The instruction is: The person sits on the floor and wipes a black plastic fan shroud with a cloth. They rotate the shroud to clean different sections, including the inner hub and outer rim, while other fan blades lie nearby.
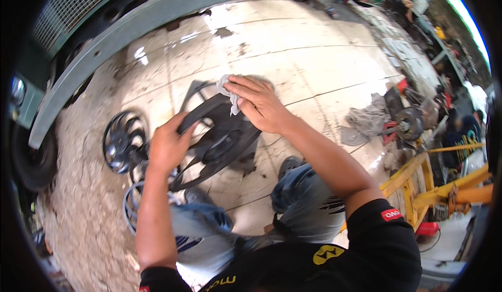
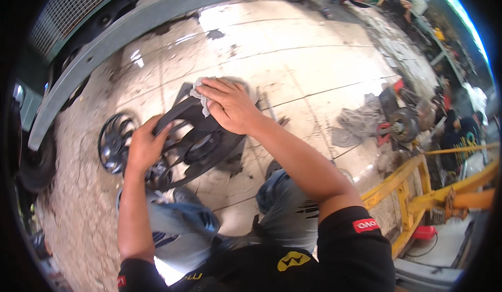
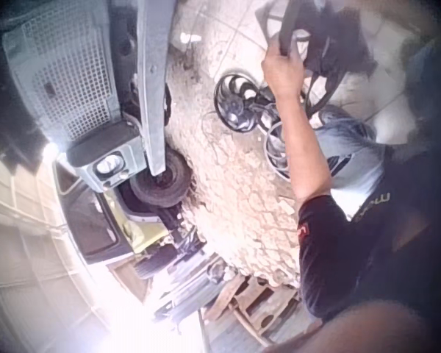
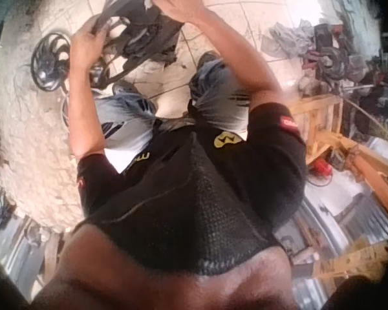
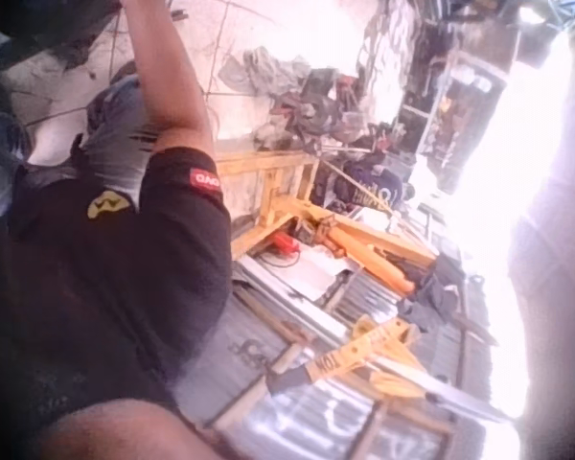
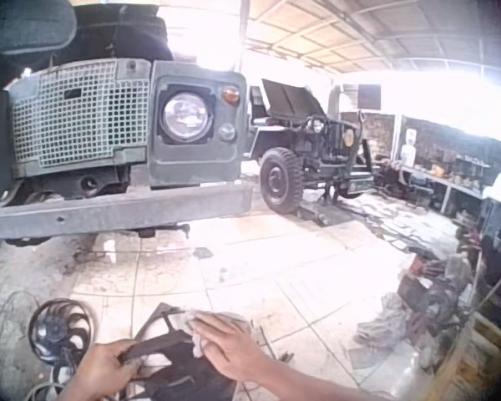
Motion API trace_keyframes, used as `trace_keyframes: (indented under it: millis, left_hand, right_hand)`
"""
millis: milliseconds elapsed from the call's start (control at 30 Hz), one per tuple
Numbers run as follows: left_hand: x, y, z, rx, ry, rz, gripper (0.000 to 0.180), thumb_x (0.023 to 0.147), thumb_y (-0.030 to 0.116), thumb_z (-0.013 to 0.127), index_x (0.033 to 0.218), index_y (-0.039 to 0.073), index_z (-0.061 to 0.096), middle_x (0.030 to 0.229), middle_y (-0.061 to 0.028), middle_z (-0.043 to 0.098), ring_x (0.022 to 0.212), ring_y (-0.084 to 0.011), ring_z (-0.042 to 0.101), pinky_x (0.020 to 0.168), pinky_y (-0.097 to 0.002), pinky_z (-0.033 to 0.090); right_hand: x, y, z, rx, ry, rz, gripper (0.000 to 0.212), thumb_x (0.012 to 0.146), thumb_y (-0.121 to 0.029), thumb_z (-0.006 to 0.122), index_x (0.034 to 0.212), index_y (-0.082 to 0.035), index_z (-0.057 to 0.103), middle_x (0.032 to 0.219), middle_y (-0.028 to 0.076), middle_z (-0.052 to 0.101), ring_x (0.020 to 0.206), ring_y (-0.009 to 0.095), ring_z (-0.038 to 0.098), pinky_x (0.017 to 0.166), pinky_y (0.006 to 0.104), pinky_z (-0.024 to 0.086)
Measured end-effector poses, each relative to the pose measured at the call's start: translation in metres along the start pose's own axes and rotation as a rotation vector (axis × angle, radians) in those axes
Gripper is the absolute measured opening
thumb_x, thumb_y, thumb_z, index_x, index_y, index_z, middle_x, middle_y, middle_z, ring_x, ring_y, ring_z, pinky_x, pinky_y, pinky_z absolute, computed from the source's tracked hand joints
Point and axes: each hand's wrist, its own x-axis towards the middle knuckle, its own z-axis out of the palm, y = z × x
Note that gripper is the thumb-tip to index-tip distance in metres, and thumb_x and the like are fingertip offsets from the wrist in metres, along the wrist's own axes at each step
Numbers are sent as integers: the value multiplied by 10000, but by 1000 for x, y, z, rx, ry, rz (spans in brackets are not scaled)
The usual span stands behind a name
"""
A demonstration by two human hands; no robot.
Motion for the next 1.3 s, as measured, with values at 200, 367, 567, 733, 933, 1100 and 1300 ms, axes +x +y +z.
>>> trace_keyframes:
  millis: [200,367,567,733,933,1100,1300]
  left_hand:
    - [13,-7,7,57,40,40,342,896,298,739,1139,59,700,822,-206,703,754,-372,694,692,-389,527]
    - [-4,-6,2,-60,65,162,246,893,102,727,1123,20,694,790,-144,719,676,-192,685,635,-323,510]
    - [-7,-1,-8,-43,-48,72,233,906,114,721,1101,-5,678,742,-79,658,654,-100,534,620,-281,465]
    - [-7,15,3,-82,-119,134,252,920,186,725,1084,2,674,715,-79,634,648,-127,538,622,-306,463]
    - [-7,14,7,46,-106,123,252,908,228,734,1039,19,683,693,-152,649,590,-232,585,601,-356,472]
    - [-4,5,0,20,-90,101,243,909,232,731,1017,18,687,682,-156,644,583,-241,596,591,-363,467]
    - [4,16,9,109,-73,57,300,911,314,727,984,25,696,657,-165,634,572,-305,600,588,-390,471]
  right_hand:
    - [-8,44,-22,121,-86,350,559,878,-36,518,1430,-119,519,1407,174,541,1300,349,520,1100,398,437]
    - [-14,41,-23,-52,-61,164,571,773,67,502,1317,-93,575,1218,162,595,1145,383,568,959,427,493]
    - [-17,26,-22,-76,91,35,571,711,139,482,1228,-61,621,1145,168,596,1066,385,581,897,438,503]
    - [-21,6,-21,-147,25,71,591,698,138,500,1240,-65,622,1167,162,601,1086,361,581,941,449,483]
    - [-9,-45,-17,46,170,-374,493,776,-4,533,1267,-21,568,1168,173,613,1076,341,590,950,473,467]
    - [-9,17,-20,320,105,245,286,860,-88,524,1128,1,566,1052,187,631,943,349,622,875,473,485]
    - [-4,-5,-9,51,264,-101,144,908,-92,510,1008,2,555,1042,198,630,1005,371,615,913,493,464]
